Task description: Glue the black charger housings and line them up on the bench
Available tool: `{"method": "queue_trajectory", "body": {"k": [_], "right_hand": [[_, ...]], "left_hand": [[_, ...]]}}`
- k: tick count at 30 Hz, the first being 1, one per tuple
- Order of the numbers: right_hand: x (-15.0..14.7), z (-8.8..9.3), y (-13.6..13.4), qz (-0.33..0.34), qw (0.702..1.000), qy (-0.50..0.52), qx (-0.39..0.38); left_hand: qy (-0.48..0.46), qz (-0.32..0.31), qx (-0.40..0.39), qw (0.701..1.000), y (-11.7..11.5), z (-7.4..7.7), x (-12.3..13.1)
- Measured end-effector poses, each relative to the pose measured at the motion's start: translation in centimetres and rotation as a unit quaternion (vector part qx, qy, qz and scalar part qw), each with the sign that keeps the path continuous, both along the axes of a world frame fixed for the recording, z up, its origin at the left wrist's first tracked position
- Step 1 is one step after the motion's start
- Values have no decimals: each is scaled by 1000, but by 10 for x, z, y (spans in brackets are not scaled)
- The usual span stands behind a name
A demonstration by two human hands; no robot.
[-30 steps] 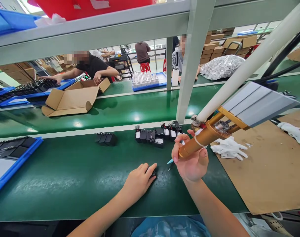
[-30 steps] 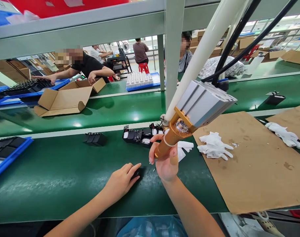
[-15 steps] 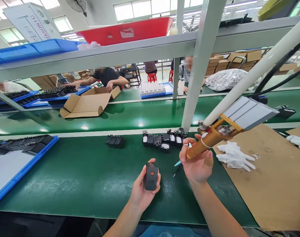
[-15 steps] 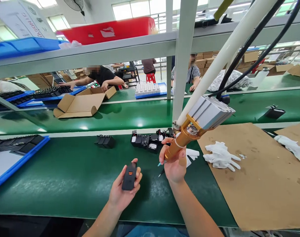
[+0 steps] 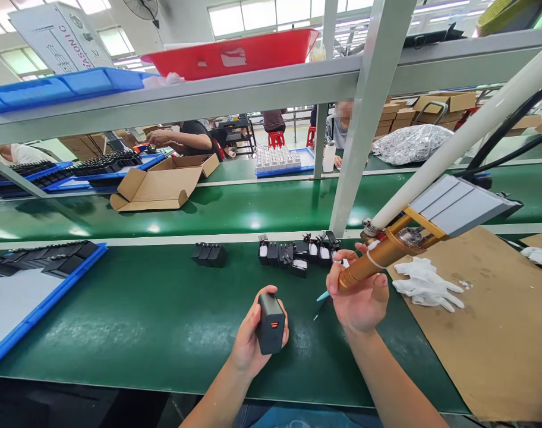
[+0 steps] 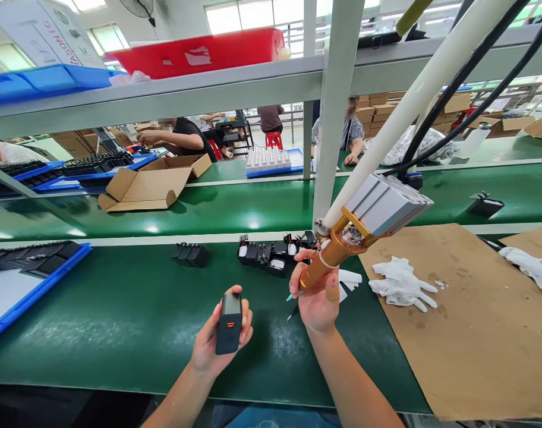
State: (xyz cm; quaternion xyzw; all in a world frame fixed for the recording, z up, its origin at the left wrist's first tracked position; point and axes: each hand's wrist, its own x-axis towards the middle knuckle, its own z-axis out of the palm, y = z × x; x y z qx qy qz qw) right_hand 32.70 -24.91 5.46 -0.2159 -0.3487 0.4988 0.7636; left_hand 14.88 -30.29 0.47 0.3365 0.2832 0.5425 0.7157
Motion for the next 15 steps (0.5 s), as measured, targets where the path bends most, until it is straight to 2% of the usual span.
{"method": "queue_trajectory", "body": {"k": [2, 3, 4, 5, 6, 8, 9, 10, 11, 12, 15], "right_hand": [[0, 0, 0, -3, 1000, -4, -2], [0, 0, 1, -4, 1000, -4, -2], [0, -1, 1, -6, 1000, -3, -1], [0, -1, 1, -6, 1000, -1, 1], [0, -1, 0, -5, 1000, 3, 4], [-1, -1, 0, -1, 1000, 10, 9], [-1, -1, 0, 2, 1000, 12, 11], [-1, -1, 0, 4, 1000, 11, 12], [-1, -2, 0, 7, 1000, 9, 13], [-1, -2, 0, 7, 1000, 6, 13], [-1, -2, 0, 3, 1000, 1, 15]], "left_hand": [[156, 37, 24, 987, 2, -1, -8], [267, 64, 49, 960, 6, -1, -15], [387, 96, 85, 913, 12, -1, -23], [502, 130, 127, 846, 20, 0, -32], [600, 162, 172, 764, 30, 0, -42], [730, 206, 239, 606, 56, 2, -64], [769, 213, 255, 547, 71, 2, -74], [795, 214, 263, 504, 86, 2, -83], [810, 212, 266, 478, 101, 1, -90], [817, 211, 267, 466, 114, 1, -96], [813, 219, 260, 472, 144, 0, -108]]}}
